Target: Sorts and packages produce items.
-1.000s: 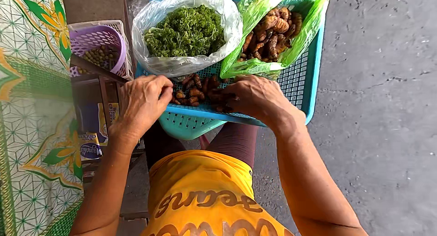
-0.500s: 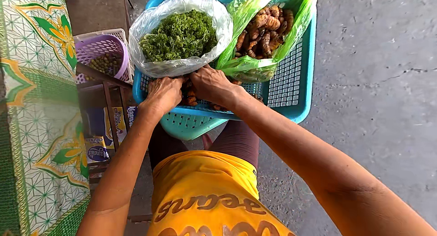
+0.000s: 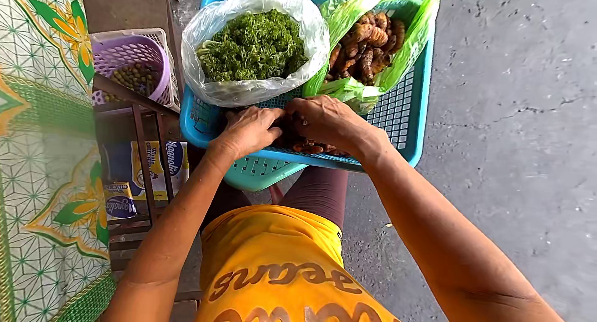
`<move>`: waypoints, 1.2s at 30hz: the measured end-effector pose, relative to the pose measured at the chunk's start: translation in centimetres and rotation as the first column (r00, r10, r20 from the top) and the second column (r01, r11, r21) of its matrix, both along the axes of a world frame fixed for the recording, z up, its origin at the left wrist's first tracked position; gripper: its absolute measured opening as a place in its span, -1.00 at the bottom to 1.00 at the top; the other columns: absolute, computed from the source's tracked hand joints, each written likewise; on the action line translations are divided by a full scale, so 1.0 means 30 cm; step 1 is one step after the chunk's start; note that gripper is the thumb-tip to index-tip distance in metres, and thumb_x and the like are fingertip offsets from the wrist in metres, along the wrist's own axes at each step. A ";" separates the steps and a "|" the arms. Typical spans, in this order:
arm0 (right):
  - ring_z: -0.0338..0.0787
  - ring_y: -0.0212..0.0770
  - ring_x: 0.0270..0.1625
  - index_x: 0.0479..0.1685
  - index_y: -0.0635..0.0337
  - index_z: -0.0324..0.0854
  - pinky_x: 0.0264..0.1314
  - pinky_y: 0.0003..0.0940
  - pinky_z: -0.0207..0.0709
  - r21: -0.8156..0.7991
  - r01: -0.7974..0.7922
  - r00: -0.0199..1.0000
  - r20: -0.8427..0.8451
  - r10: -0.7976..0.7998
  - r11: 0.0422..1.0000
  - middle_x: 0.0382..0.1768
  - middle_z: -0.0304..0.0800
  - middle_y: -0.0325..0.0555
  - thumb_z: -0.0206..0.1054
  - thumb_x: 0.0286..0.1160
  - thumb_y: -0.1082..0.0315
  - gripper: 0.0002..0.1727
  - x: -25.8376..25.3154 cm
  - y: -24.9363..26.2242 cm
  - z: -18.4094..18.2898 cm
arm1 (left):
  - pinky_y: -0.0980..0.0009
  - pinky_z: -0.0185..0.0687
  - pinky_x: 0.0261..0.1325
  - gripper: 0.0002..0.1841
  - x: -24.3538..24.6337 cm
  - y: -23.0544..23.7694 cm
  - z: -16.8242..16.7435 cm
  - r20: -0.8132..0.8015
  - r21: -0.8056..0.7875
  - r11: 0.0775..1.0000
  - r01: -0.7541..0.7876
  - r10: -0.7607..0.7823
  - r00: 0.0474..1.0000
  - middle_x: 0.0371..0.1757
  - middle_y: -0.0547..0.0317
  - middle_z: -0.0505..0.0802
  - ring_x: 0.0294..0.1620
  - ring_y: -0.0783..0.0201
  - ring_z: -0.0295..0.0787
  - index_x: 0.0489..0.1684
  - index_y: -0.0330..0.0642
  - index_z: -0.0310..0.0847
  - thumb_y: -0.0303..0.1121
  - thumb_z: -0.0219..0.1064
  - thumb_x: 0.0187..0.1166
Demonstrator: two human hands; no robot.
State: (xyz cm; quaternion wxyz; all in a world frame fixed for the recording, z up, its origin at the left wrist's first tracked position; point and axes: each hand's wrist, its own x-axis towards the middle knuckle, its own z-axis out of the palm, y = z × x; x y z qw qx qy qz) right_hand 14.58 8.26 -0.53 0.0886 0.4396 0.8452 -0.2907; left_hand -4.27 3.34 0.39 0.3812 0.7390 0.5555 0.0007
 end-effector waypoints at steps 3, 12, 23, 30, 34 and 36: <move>0.82 0.31 0.01 0.08 0.12 0.71 -0.12 0.33 0.54 0.038 0.023 0.999 0.045 -0.025 0.999 -0.17 0.83 0.18 0.33 0.61 0.31 -0.80 -0.001 -0.024 0.017 | -0.31 0.45 0.36 -0.61 0.051 -0.001 0.011 -0.155 0.072 0.997 -0.022 0.033 0.987 0.21 -0.07 0.85 0.35 -0.13 0.73 0.42 -0.09 0.67 -0.16 0.27 0.73; 0.83 0.29 -0.04 -0.12 0.17 0.76 -0.14 0.29 0.54 0.106 0.063 0.998 -0.026 -0.061 0.992 -0.24 0.83 0.17 0.34 0.65 0.13 -0.72 -0.018 -0.015 -0.008 | -0.20 0.55 0.24 -0.74 0.086 0.034 0.002 -0.248 0.083 0.995 -0.063 0.082 0.965 0.07 -0.17 0.86 0.25 -0.18 0.76 0.17 -0.16 0.78 -0.38 0.20 0.71; 0.85 -0.31 -0.11 0.16 0.07 0.78 0.02 -0.27 0.69 0.199 0.368 0.843 -0.483 -0.236 0.908 -0.03 0.89 -0.13 0.29 0.70 0.18 -0.73 0.246 0.093 0.164 | -0.36 0.53 0.14 -0.64 -0.034 -0.015 0.045 -0.340 0.079 0.984 -0.158 0.176 0.924 0.18 -0.13 0.87 0.24 -0.27 0.75 0.45 0.09 0.71 -0.29 0.32 0.71; 0.76 0.28 0.31 0.42 0.14 0.69 0.31 0.33 0.53 0.354 0.479 0.873 -0.288 -0.394 0.803 0.31 0.76 0.23 0.12 0.81 0.27 -0.62 0.279 0.225 0.154 | -0.31 0.56 0.06 -0.79 -0.005 -0.037 0.032 -0.395 0.152 0.975 -0.164 0.212 0.894 0.02 -0.18 0.88 0.15 -0.27 0.79 0.08 -0.10 0.83 -0.28 0.36 0.67; 0.64 0.41 0.41 0.51 0.11 0.62 0.29 0.48 0.47 0.303 0.472 0.881 -0.167 -0.442 0.828 0.43 0.61 0.31 0.38 0.53 0.41 -0.50 0.246 0.236 0.117 | -0.29 0.55 0.14 -0.73 -0.007 -0.017 0.031 -0.421 0.083 0.980 -0.183 0.201 0.884 0.09 -0.10 0.89 0.21 -0.21 0.78 0.15 -0.07 0.82 -0.17 0.34 0.69; 0.63 0.43 0.43 0.51 0.16 0.58 0.30 0.47 0.48 0.294 0.456 0.890 -0.181 -0.419 0.840 0.50 0.54 0.33 0.47 0.42 0.44 -0.43 0.237 0.247 0.088 | -0.30 0.54 0.14 -0.66 -0.007 -0.017 0.029 -0.414 0.094 0.975 -0.204 0.224 0.882 0.10 -0.10 0.89 0.21 -0.21 0.79 0.20 -0.08 0.80 -0.08 0.33 0.71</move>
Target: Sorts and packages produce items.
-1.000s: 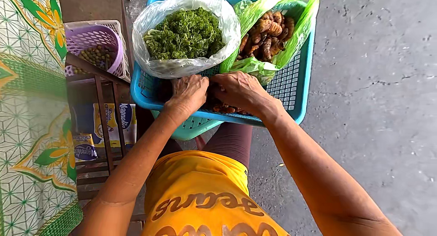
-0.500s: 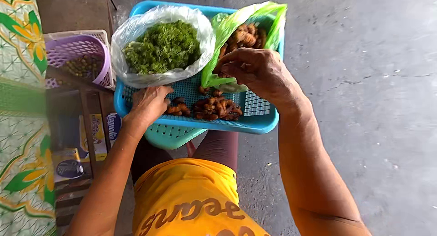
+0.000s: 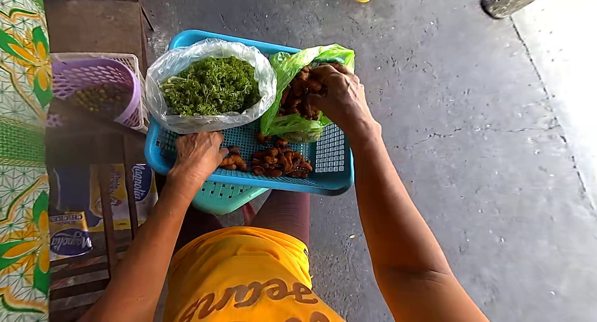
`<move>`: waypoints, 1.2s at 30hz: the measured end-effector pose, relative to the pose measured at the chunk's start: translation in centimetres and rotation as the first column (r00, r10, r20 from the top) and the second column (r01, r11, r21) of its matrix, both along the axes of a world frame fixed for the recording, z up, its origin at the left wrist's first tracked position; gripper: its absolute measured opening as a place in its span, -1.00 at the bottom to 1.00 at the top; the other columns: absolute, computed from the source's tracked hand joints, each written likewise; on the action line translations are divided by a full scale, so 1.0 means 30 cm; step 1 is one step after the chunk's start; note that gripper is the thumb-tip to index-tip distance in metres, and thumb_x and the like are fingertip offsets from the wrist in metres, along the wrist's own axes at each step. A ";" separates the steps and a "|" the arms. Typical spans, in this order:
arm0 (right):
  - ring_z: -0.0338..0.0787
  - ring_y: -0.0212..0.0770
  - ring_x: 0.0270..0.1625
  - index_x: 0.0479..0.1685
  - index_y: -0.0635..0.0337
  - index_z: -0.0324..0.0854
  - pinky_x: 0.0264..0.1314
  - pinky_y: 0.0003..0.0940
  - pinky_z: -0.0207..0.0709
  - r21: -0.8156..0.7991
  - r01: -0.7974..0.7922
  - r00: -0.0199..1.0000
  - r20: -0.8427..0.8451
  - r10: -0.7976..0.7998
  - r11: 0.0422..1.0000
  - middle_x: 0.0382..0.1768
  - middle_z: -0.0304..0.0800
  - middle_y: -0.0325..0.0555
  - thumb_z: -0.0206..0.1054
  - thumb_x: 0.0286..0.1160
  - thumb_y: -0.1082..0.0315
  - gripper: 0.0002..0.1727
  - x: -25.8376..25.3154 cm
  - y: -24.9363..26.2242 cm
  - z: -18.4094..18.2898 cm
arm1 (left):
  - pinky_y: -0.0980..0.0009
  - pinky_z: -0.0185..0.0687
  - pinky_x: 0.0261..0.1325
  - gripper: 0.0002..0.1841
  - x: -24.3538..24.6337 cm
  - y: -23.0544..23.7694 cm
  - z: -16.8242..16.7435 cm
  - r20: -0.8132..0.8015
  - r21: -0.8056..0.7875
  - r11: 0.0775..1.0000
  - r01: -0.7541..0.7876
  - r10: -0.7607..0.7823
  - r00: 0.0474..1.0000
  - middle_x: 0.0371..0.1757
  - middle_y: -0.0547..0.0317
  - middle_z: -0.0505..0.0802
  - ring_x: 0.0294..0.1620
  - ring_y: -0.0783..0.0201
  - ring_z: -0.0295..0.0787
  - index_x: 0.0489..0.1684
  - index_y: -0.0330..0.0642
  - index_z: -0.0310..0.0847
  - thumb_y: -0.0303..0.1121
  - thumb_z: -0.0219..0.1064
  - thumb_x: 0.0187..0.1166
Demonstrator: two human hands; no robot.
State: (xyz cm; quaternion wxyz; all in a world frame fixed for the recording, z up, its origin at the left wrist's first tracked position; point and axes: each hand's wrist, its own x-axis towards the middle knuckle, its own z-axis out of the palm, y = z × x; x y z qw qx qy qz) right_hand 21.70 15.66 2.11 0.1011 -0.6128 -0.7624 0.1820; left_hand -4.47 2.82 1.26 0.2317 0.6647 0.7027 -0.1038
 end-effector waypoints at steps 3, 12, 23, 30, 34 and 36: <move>0.68 0.43 0.33 0.41 0.18 0.63 0.21 0.42 0.54 0.060 -0.069 0.998 0.003 0.069 0.996 0.42 0.58 0.38 0.43 0.40 0.48 -0.50 -0.034 -0.013 -0.014 | -0.31 0.53 0.16 -0.63 -0.005 -0.005 -0.002 0.048 0.035 0.999 -0.020 0.019 0.999 0.14 -0.07 0.90 0.22 -0.20 0.80 0.29 -0.05 0.77 -0.05 0.29 0.73; 0.61 0.46 0.38 0.32 0.16 0.68 0.02 0.40 0.55 0.095 -0.126 0.987 0.111 0.115 0.987 0.29 0.61 0.39 0.28 0.59 0.40 -0.65 -0.152 -0.036 -0.055 | -0.31 0.54 0.17 -0.64 -0.017 -0.008 0.001 0.118 0.020 1.000 -0.014 0.011 0.993 0.15 -0.04 0.89 0.22 -0.17 0.79 0.32 -0.04 0.75 -0.08 0.29 0.74; 0.88 0.14 -0.06 -0.06 0.20 0.81 -0.01 0.26 0.69 -0.026 -0.323 0.938 -0.142 0.317 0.946 -0.12 0.88 0.09 0.30 0.63 0.36 -0.82 -0.115 -0.254 0.028 | -0.20 0.56 0.30 -0.74 -0.050 0.027 -0.046 0.289 -0.046 0.983 0.177 -0.157 0.944 0.08 -0.04 0.87 0.20 -0.08 0.78 0.24 -0.07 0.77 -0.37 0.25 0.71; 0.81 0.19 0.10 0.03 0.08 0.81 -0.07 0.24 0.60 -0.274 -0.461 0.859 0.102 0.501 0.844 0.06 0.80 0.04 0.28 0.68 0.25 -0.78 -0.171 -0.325 -0.061 | -0.20 0.59 0.23 -0.64 0.056 0.041 -0.048 0.225 0.004 0.965 0.262 -0.256 0.940 0.19 -0.13 0.78 0.28 -0.15 0.73 0.26 -0.14 0.71 -0.11 0.36 0.68; 0.82 0.21 -0.02 -0.06 0.04 0.85 -0.20 0.29 0.57 -0.306 -0.384 0.882 0.159 0.444 0.871 -0.03 0.84 0.04 0.50 0.40 0.38 -0.83 -0.074 -0.343 -0.027 | -0.19 0.58 0.15 -0.67 0.125 0.065 -0.044 0.183 -0.036 0.944 0.327 -0.315 0.931 0.10 -0.17 0.82 0.20 -0.20 0.76 0.29 -0.18 0.69 -0.23 0.35 0.67; 0.82 0.24 -0.05 0.02 -0.04 0.86 -0.23 0.32 0.58 -0.270 -0.367 0.905 0.116 0.409 0.890 0.00 0.82 0.06 0.51 0.40 0.39 -0.77 0.002 -0.368 -0.042 | -0.17 0.58 0.15 -0.71 0.114 0.077 -0.046 0.225 -0.021 0.950 0.311 -0.298 0.928 0.00 -0.13 0.85 0.14 -0.15 0.78 0.19 -0.18 0.75 -0.24 0.32 0.68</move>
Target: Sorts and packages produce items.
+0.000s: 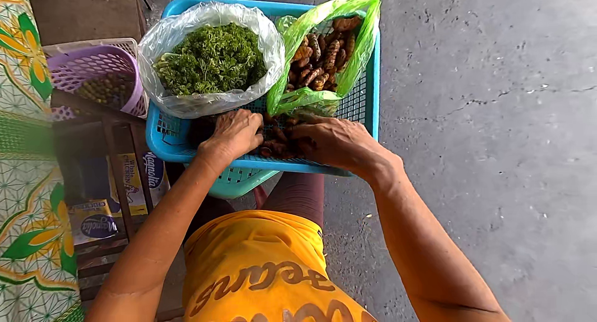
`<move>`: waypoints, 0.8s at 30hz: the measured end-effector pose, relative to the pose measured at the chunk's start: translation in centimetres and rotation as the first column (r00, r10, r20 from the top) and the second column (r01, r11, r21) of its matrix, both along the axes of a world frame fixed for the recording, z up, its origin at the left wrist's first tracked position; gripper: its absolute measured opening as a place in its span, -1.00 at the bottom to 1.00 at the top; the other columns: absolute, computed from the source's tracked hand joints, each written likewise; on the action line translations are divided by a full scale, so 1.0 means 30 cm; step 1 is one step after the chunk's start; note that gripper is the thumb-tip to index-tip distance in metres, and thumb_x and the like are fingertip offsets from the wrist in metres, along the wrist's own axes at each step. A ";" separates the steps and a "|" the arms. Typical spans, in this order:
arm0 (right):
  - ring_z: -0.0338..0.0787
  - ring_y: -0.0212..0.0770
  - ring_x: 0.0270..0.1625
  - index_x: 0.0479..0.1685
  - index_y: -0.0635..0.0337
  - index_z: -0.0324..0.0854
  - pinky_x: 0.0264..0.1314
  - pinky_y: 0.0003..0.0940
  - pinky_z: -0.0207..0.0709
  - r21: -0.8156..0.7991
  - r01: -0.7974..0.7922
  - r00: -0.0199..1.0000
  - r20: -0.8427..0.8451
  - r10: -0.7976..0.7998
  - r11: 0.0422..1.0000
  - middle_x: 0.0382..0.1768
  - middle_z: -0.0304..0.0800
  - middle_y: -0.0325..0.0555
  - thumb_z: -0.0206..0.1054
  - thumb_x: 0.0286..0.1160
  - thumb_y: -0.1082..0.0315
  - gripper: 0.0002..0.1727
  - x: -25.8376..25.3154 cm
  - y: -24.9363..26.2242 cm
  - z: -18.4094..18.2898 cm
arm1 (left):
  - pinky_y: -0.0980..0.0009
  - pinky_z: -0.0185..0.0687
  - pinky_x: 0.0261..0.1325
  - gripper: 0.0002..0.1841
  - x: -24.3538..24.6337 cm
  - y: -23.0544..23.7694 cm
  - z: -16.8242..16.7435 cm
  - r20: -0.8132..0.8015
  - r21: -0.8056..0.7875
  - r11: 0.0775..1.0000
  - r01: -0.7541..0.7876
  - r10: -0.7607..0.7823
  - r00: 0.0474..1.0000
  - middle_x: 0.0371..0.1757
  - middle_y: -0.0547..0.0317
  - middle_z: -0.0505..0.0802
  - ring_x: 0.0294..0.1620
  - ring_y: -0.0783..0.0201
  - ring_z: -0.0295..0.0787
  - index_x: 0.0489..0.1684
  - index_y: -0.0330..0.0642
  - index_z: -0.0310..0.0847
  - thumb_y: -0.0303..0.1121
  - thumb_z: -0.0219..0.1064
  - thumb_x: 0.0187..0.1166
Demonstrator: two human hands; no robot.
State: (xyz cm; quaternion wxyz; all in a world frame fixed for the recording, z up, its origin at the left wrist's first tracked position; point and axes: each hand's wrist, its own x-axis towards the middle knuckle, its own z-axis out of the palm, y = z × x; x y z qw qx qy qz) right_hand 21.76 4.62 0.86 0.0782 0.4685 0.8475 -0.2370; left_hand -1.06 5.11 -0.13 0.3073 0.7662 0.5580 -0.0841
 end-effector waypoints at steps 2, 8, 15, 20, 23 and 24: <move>0.81 0.20 -0.03 0.04 -0.09 0.86 -0.22 0.29 0.59 -0.004 -0.004 0.998 -0.057 0.004 1.000 0.02 0.80 0.03 0.50 0.42 0.38 -0.75 0.056 -0.011 -0.011 | -0.11 0.59 0.16 -0.74 -0.033 0.005 -0.002 0.083 0.024 0.998 -0.061 0.059 0.995 -0.09 -0.08 0.86 0.04 -0.07 0.79 0.11 -0.19 0.80 -0.26 0.35 0.65; 0.81 0.18 -0.10 -0.31 0.17 0.81 -0.22 0.24 0.55 -0.001 0.024 0.982 -0.186 -0.023 1.000 -0.26 0.79 0.06 0.37 0.60 0.24 -0.78 -0.018 0.048 0.010 | 0.14 0.68 0.13 -0.74 -0.117 -0.007 0.021 0.271 -0.101 0.956 -0.276 0.293 0.917 -0.13 0.05 0.87 -0.11 0.22 0.81 0.17 -0.22 0.68 -0.32 0.41 0.63; 0.80 0.38 -0.02 0.09 0.31 0.60 -0.18 0.26 0.52 -0.046 0.027 0.987 0.157 -0.020 0.999 -0.19 0.75 0.30 0.30 0.56 0.47 -0.80 -0.244 0.066 -0.004 | 0.38 0.78 -0.13 -0.72 -0.149 -0.040 0.069 0.416 -0.269 0.892 -0.363 0.447 0.792 0.00 0.06 0.84 -0.17 0.33 0.84 0.37 -0.15 0.61 -0.38 0.19 0.80; 0.81 0.13 -0.15 0.05 0.12 0.73 -0.19 0.22 0.58 -0.111 0.090 0.967 -0.229 -0.114 0.990 -0.26 0.81 0.05 0.25 0.58 0.29 -0.77 -0.064 0.082 -0.043 | 0.10 0.68 0.11 -0.69 -0.169 -0.062 0.059 0.257 0.048 0.995 -0.083 0.068 0.964 -0.04 -0.06 0.80 -0.07 0.10 0.78 0.29 -0.20 0.64 -0.51 0.10 0.70; 0.75 -0.03 -0.21 0.01 0.15 0.74 -0.17 0.12 0.54 -0.107 0.213 0.896 -0.375 -0.238 0.971 -0.24 0.78 -0.01 0.10 0.68 0.32 -0.72 0.046 0.071 -0.017 | -0.01 0.61 0.24 -0.71 -0.153 -0.048 0.073 0.089 -0.024 0.991 0.129 -0.127 0.988 0.01 -0.07 0.76 0.08 -0.03 0.74 0.25 -0.10 0.73 -0.42 0.42 0.58; 0.74 -0.03 -0.23 0.01 0.18 0.73 -0.18 0.09 0.54 -0.084 0.246 0.893 -0.368 -0.259 0.966 -0.22 0.77 0.01 0.12 0.69 0.35 -0.75 0.069 0.067 -0.005 | -0.04 0.61 0.25 -0.71 -0.140 -0.041 0.073 0.039 -0.042 0.984 0.174 -0.172 0.984 0.03 -0.08 0.77 0.12 -0.07 0.75 0.22 -0.07 0.75 -0.40 0.46 0.56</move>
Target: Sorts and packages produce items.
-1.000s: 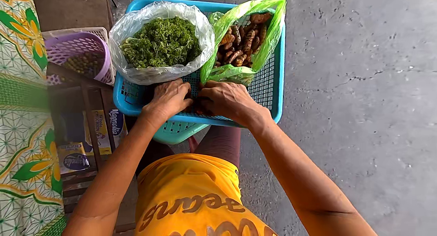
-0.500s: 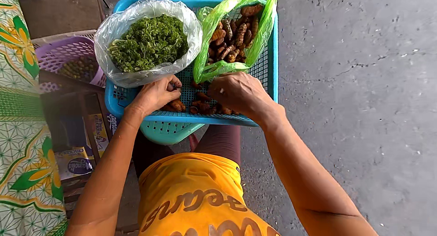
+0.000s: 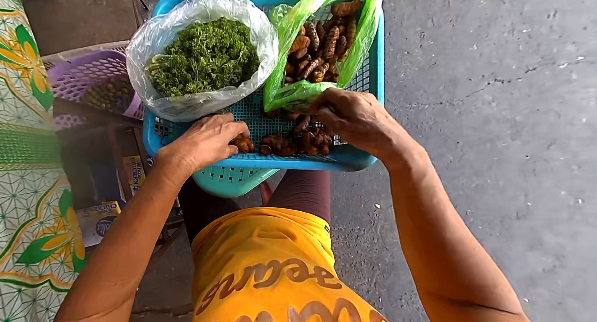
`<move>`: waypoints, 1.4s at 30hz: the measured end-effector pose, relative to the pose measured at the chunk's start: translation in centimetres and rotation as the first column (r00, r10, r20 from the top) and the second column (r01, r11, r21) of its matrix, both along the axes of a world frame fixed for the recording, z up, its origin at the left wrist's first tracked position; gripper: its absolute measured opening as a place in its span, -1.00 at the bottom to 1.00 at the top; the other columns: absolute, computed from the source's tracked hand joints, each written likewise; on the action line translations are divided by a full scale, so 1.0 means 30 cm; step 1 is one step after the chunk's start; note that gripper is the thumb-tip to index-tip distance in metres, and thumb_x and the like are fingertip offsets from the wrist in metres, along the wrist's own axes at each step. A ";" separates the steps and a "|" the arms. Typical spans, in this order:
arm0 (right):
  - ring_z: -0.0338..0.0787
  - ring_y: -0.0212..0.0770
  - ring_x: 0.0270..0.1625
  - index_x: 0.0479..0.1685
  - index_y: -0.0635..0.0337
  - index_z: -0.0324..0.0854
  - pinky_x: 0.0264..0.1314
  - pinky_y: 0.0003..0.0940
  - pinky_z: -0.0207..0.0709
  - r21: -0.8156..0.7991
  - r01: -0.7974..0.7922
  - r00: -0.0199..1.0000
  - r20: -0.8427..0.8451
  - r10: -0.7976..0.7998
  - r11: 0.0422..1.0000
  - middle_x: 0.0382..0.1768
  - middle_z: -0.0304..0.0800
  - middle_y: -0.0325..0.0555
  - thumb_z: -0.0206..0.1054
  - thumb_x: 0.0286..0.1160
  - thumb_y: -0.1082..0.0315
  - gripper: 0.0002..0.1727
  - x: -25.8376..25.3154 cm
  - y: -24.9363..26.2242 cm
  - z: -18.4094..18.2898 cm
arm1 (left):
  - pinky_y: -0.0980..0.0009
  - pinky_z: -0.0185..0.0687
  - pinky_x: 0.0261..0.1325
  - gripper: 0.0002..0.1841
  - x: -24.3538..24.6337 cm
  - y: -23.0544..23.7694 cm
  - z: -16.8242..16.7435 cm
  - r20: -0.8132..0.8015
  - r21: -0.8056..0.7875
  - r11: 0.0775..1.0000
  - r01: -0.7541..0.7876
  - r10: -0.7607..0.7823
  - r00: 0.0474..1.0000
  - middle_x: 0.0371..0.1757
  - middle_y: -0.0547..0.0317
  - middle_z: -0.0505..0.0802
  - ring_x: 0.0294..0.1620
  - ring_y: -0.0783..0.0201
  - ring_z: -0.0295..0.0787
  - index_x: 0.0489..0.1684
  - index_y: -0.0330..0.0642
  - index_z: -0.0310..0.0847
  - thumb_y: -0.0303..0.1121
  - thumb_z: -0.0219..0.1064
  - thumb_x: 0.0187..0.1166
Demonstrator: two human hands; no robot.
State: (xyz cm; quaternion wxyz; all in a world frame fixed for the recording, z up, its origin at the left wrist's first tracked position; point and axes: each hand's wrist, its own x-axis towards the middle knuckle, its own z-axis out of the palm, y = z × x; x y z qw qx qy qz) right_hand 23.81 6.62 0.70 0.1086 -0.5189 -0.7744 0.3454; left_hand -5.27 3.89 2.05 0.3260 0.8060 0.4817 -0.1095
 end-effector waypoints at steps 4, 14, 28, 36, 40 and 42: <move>0.80 0.23 -0.07 -0.06 0.27 0.77 -0.09 0.25 0.62 0.093 -0.027 0.991 0.132 0.015 0.995 -0.04 0.77 0.21 0.20 0.64 0.52 -0.80 0.008 -0.030 0.015 | -0.01 0.62 0.21 -0.83 0.017 0.050 -0.045 0.006 0.110 0.989 0.101 -0.102 0.995 -0.07 -0.08 0.78 0.07 -0.07 0.76 0.02 -0.12 0.81 -0.36 0.47 0.55; 0.71 0.34 0.19 -0.01 0.33 0.72 -0.18 0.18 0.55 0.036 -0.191 0.859 0.490 0.149 0.981 0.05 0.68 0.29 0.37 0.54 0.36 -0.79 -0.146 -0.051 -0.059 | 0.09 0.63 -0.02 -0.73 0.022 0.049 -0.035 0.195 -0.024 0.953 -0.303 0.301 0.933 -0.19 -0.02 0.80 -0.24 0.12 0.74 0.13 -0.26 0.70 -0.24 0.24 0.79; 0.68 0.21 0.15 -0.30 0.15 0.81 -0.14 0.12 0.48 0.067 -0.276 0.869 0.445 0.219 0.959 -0.14 0.76 0.05 0.63 0.26 0.31 -0.85 -0.052 -0.078 -0.006 | 0.60 0.55 -0.53 -0.68 0.211 0.078 0.013 0.625 -0.336 0.870 -0.361 0.493 0.605 -0.34 0.21 0.72 -0.59 0.48 0.58 0.20 -0.26 0.70 -0.32 0.02 0.89; 0.89 0.01 -0.25 -0.03 0.17 0.76 -0.26 0.09 0.67 0.265 -0.020 0.998 -0.059 0.037 0.964 -0.25 0.88 0.01 0.29 0.56 0.27 -0.78 0.026 -0.031 0.061 | 0.32 0.48 0.51 -0.55 0.371 0.279 0.176 0.702 -0.238 0.876 -0.421 0.454 0.549 0.58 -0.02 0.65 0.53 0.29 0.58 0.62 -0.28 0.49 -0.49 0.05 0.78; 0.92 -0.06 -0.14 0.12 0.23 0.77 -0.06 -0.01 0.72 0.429 0.174 0.983 -0.133 -0.129 0.886 -0.14 0.92 0.05 0.21 0.66 0.26 -0.69 0.016 0.055 0.112 | 0.40 0.49 0.57 -0.60 0.351 0.300 0.207 0.744 0.044 0.909 -0.414 0.246 0.621 0.49 0.11 0.75 0.50 0.40 0.64 0.54 -0.19 0.59 -0.40 0.08 0.79; 0.92 0.03 -0.03 0.25 0.23 0.74 0.01 0.03 0.70 0.538 0.204 0.979 -0.132 -0.158 0.818 -0.02 0.92 0.11 0.19 0.72 0.26 -0.65 0.008 0.098 0.121 | 0.44 0.75 0.25 -0.68 0.310 0.234 0.221 0.726 0.080 0.929 -0.360 0.193 0.660 0.25 0.16 0.85 0.20 0.43 0.82 0.33 -0.17 0.70 -0.40 0.08 0.80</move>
